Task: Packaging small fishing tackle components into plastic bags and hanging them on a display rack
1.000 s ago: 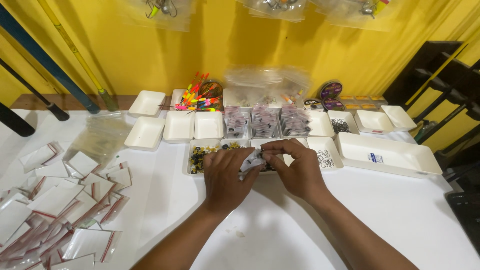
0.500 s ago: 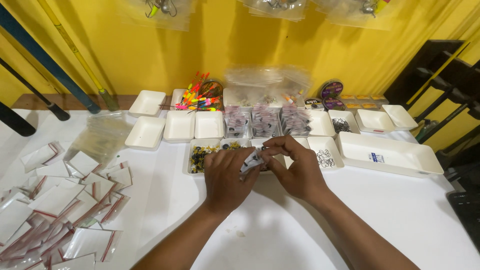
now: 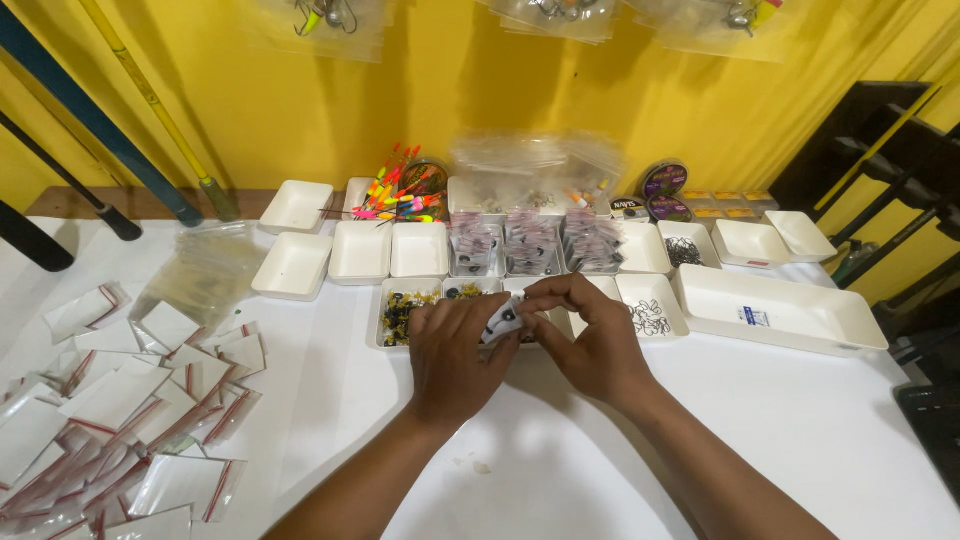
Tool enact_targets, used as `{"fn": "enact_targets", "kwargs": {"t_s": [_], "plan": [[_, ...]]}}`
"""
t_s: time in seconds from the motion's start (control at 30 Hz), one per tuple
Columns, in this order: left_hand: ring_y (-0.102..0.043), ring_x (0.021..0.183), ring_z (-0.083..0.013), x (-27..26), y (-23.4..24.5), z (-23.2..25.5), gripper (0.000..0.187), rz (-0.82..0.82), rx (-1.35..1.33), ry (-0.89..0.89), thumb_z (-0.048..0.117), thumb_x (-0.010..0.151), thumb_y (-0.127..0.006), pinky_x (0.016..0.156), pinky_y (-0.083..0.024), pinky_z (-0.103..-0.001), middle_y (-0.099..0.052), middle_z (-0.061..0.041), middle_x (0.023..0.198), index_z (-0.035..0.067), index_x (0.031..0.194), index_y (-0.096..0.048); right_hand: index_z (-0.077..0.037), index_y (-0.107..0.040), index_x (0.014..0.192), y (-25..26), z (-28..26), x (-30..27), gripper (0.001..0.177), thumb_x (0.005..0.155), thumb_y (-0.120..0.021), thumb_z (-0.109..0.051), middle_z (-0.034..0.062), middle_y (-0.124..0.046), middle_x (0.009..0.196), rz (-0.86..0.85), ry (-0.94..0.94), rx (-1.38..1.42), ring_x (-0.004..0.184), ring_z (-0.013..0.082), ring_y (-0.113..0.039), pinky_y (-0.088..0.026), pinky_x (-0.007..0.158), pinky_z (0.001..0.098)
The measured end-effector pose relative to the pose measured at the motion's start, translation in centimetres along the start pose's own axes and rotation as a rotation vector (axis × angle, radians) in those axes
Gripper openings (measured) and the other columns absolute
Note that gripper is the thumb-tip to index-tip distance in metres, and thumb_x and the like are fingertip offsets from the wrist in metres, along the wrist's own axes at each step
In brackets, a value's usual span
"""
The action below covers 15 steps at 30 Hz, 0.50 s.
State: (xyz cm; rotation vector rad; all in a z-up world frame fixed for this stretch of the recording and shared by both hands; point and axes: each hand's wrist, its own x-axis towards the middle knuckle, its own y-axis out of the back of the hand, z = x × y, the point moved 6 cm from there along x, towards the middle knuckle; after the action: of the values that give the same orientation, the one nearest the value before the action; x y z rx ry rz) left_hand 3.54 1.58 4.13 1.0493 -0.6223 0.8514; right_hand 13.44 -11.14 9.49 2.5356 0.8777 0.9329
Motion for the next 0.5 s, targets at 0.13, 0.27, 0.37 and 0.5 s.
{"fn": "enact_targets", "kwargs": {"t_s": [0.13, 0.27, 0.37, 0.5], "plan": [[-0.07, 0.098, -0.0233, -0.1, 0.1, -0.1, 0.042, 0.018, 0.003, 0.001, 0.036, 0.087, -0.081, 0.083, -0.043, -0.047, -0.075, 0.001, 0.103, 0.021, 0.124, -0.068, -0.015, -0.074, 0.112, 0.6, 0.8, 0.2, 0.033, 0.082, -0.083, -0.005, 0.0025, -0.083, 0.091, 0.053, -0.031, -0.017, 0.095, 0.0182, -0.077, -0.054, 0.094, 0.0371], [-0.07, 0.098, -0.0228, -0.1, 0.0, 0.1, 0.042, 0.022, 0.0, -0.016, 0.037, 0.087, -0.081, 0.083, -0.043, -0.047, -0.074, 0.001, 0.102, 0.022, 0.124, -0.069, -0.008, -0.07, 0.117, -0.2, 2.4, 0.2, 0.04, 0.081, -0.086, -0.011, 0.0109, -0.081, 0.094, -0.004, -0.135, 0.012, 0.092, 0.0259, -0.075, -0.055, 0.09, 0.0409], [-0.07, 0.097, -0.0219, -0.2, 0.0, 0.3, 0.042, 0.033, 0.015, -0.057, 0.039, 0.087, -0.08, 0.083, -0.043, -0.046, -0.073, 0.002, 0.1, 0.023, 0.124, -0.068, -0.008, -0.075, 0.105, -0.8, 3.1, 0.0, 0.026, 0.083, -0.085, -0.014, 0.0093, -0.08, 0.083, -0.091, -0.199, 0.007, 0.079, 0.0202, -0.073, -0.055, 0.081, 0.0362], [-0.07, 0.098, -0.0217, -0.3, 0.0, 0.6, 0.045, 0.039, 0.015, -0.106, 0.045, 0.089, -0.077, 0.083, -0.043, -0.046, -0.073, 0.003, 0.102, 0.025, 0.128, -0.067, -0.005, -0.079, 0.091, -1.2, 4.3, -0.1, 0.005, 0.089, -0.078, -0.009, 0.0109, -0.079, 0.07, -0.103, -0.278, 0.074, 0.067, 0.0209, -0.074, -0.056, 0.073, 0.0353]]}}
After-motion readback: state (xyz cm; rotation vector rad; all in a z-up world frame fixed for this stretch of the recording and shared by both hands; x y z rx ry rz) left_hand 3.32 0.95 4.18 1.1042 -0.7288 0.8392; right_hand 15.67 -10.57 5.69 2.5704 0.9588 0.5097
